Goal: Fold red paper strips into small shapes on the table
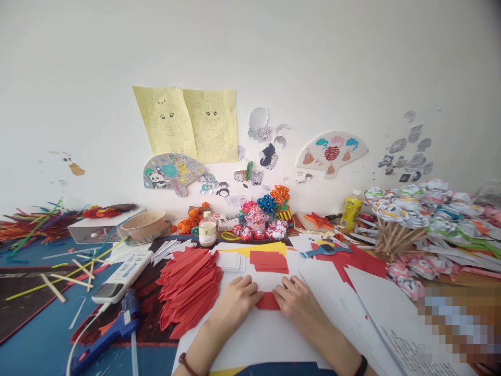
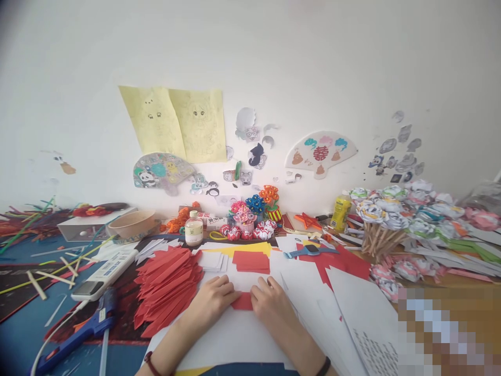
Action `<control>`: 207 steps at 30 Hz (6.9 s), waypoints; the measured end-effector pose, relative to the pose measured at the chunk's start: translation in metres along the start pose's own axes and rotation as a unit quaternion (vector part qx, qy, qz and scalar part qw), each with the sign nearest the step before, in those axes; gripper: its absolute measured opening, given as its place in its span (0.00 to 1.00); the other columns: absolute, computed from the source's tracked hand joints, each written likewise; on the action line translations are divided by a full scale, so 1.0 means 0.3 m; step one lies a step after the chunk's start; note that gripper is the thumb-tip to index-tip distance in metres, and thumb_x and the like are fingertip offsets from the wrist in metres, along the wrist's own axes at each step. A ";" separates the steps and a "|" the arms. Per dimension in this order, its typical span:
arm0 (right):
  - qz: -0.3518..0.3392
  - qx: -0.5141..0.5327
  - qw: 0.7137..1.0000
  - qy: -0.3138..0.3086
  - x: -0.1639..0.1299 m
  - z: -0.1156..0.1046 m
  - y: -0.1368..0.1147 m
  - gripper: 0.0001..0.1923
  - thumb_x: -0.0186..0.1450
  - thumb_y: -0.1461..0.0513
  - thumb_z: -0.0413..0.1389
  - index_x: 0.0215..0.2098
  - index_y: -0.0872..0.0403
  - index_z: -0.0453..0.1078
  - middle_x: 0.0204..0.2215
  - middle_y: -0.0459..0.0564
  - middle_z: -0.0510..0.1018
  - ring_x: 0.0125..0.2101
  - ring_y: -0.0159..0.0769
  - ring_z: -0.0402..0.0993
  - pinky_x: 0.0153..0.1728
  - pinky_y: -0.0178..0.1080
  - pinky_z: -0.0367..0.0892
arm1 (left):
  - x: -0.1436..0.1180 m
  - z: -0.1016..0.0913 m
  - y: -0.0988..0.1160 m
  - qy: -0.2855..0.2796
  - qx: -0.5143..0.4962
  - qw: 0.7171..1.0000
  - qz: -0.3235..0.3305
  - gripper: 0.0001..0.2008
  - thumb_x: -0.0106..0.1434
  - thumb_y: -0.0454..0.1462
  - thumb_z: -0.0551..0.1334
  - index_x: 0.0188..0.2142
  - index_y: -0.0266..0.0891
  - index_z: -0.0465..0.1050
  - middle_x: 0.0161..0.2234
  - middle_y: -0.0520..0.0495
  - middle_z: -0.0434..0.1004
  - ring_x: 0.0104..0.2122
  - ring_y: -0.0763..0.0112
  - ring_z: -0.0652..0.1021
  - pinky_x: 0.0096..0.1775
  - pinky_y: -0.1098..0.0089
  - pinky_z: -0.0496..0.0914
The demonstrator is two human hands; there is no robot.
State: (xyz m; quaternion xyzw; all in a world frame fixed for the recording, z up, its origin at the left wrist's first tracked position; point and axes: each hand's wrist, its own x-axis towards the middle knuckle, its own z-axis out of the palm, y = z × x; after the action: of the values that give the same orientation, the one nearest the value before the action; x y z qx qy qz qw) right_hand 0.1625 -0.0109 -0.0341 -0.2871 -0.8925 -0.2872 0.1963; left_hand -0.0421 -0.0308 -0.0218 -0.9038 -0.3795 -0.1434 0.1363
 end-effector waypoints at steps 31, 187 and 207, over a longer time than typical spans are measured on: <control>0.115 0.017 0.992 -0.041 -0.046 -0.004 -0.041 0.14 0.57 0.74 0.56 0.39 0.54 0.70 0.28 0.46 0.76 0.31 0.39 0.69 0.33 0.43 0.59 | 0.023 -0.074 0.069 -0.064 0.030 0.997 -0.028 0.06 0.66 0.31 0.54 0.42 0.38 0.68 0.31 0.48 0.71 0.33 0.64 0.69 0.33 0.64 0.57; 0.074 0.177 0.981 -0.004 -0.055 -0.046 0.032 0.14 0.67 0.71 0.47 0.27 0.55 0.68 0.25 0.47 0.71 0.28 0.35 0.65 0.27 0.36 0.56 | 0.039 -0.016 0.106 0.013 0.017 0.998 -0.057 0.08 0.67 0.32 0.55 0.31 0.39 0.70 0.26 0.49 0.69 0.29 0.67 0.68 0.30 0.66 0.57; 0.131 0.178 0.975 -0.030 -0.060 -0.030 -0.001 0.16 0.64 0.72 0.49 0.20 0.55 0.63 0.22 0.46 0.68 0.25 0.34 0.64 0.24 0.38 0.49 | 0.042 -0.016 0.152 -0.015 0.069 0.997 -0.035 0.07 0.64 0.29 0.57 0.29 0.37 0.66 0.27 0.49 0.68 0.29 0.65 0.68 0.30 0.64 0.57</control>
State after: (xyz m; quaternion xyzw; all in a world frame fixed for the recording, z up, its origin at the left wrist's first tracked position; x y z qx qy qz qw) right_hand 0.1777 -0.0239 -0.0366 -0.3704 -0.8896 -0.0870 0.2528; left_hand -0.0012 -0.0550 -0.0189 -0.8804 -0.4222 -0.1078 0.1871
